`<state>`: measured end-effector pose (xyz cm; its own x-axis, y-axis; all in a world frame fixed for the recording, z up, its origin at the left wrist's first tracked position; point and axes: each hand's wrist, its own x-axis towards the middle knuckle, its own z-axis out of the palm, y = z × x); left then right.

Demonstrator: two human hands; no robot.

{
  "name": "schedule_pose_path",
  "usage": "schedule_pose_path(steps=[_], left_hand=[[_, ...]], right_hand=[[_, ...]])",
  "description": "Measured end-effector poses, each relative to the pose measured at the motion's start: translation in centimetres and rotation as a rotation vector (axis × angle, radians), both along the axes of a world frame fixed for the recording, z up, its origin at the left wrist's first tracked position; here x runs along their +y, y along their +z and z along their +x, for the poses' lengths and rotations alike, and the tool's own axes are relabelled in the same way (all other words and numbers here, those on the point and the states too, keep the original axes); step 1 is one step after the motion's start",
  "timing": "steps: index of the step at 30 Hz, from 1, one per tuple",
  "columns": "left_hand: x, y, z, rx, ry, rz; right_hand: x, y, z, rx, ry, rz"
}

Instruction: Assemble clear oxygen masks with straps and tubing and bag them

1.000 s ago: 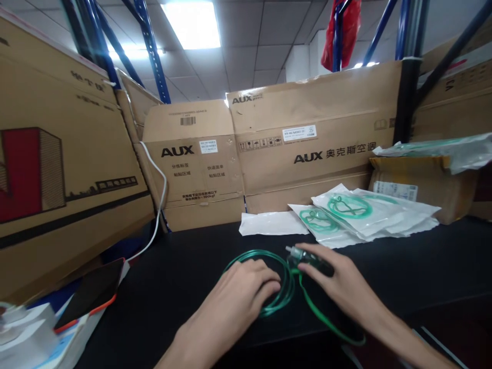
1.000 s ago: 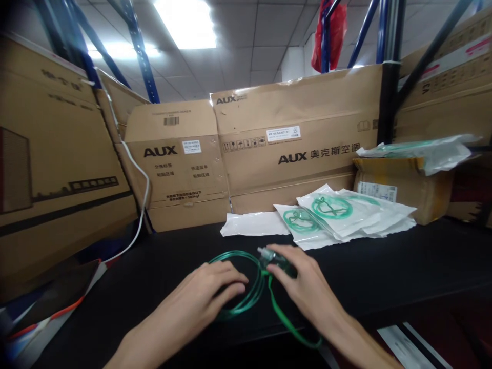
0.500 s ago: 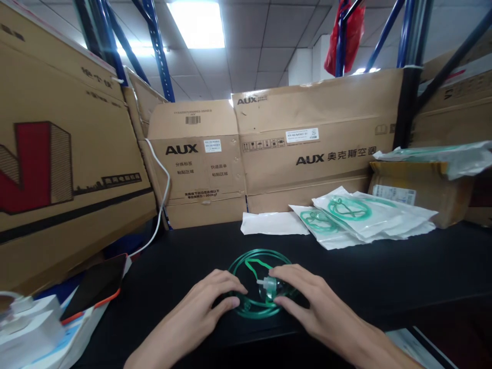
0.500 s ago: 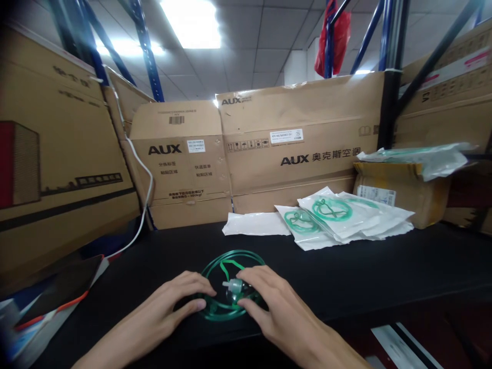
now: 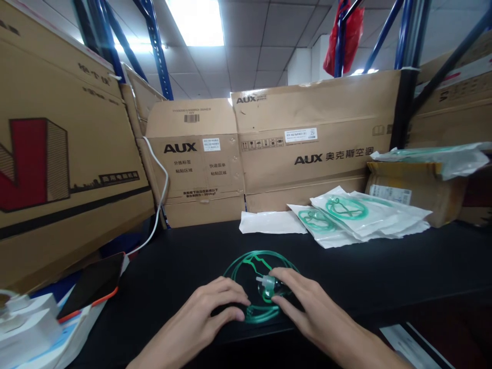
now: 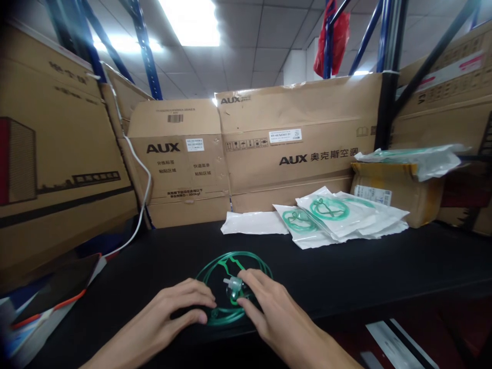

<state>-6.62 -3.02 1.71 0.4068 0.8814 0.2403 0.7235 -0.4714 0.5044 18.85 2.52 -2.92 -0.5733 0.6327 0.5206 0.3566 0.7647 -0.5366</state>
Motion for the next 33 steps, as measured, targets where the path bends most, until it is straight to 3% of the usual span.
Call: schedule_pose_path(steps=[4,8,11,15,18,20,22,25,28,30,33], left_hand=[[-0.2,-0.5,1.0,0.113,0.036,0.072],[-0.1,-2.6,3.0,0.189,0.133,0.234],[0.0,-4.3,4.1,0.149,0.203,0.395],[-0.1,-5.1,3.7,0.065,0.082,0.539],[-0.7,-4.8,2.3,0.012,0.007,0.49],[-1.2,-4.4,1.6,-0.008,-0.003,0.449],[-1.5,-4.0,1.5,0.008,0.012,0.447],[-1.4,-3.4,2.2,0.111,0.051,0.447],[-0.6,-3.4,3.8,0.176,0.087,0.429],[0.2,-3.9,4.8,0.157,0.103,0.459],[1.0,-4.8,5.6,0.075,0.138,0.537]], right_hand=[[-0.3,-0.9,-1.3,0.022,-0.017,0.013],[-0.7,-1.1,-2.4,0.103,-0.041,-0.023],[-0.9,-0.4,-2.7,0.202,-0.097,-0.155],[0.1,0.5,-2.2,0.455,-0.076,-0.42],[1.7,1.7,-0.2,0.707,-0.049,-0.57],[2.7,3.0,2.1,0.787,-0.147,-0.594],[3.5,4.4,4.4,0.785,-0.307,-0.496],[3.8,5.5,6.4,0.607,-0.551,-0.013],[3.2,4.2,5.4,0.393,-0.519,0.335],[2.6,2.6,3.6,0.335,-0.386,0.341],[1.7,0.6,1.3,0.271,-0.217,0.102]])
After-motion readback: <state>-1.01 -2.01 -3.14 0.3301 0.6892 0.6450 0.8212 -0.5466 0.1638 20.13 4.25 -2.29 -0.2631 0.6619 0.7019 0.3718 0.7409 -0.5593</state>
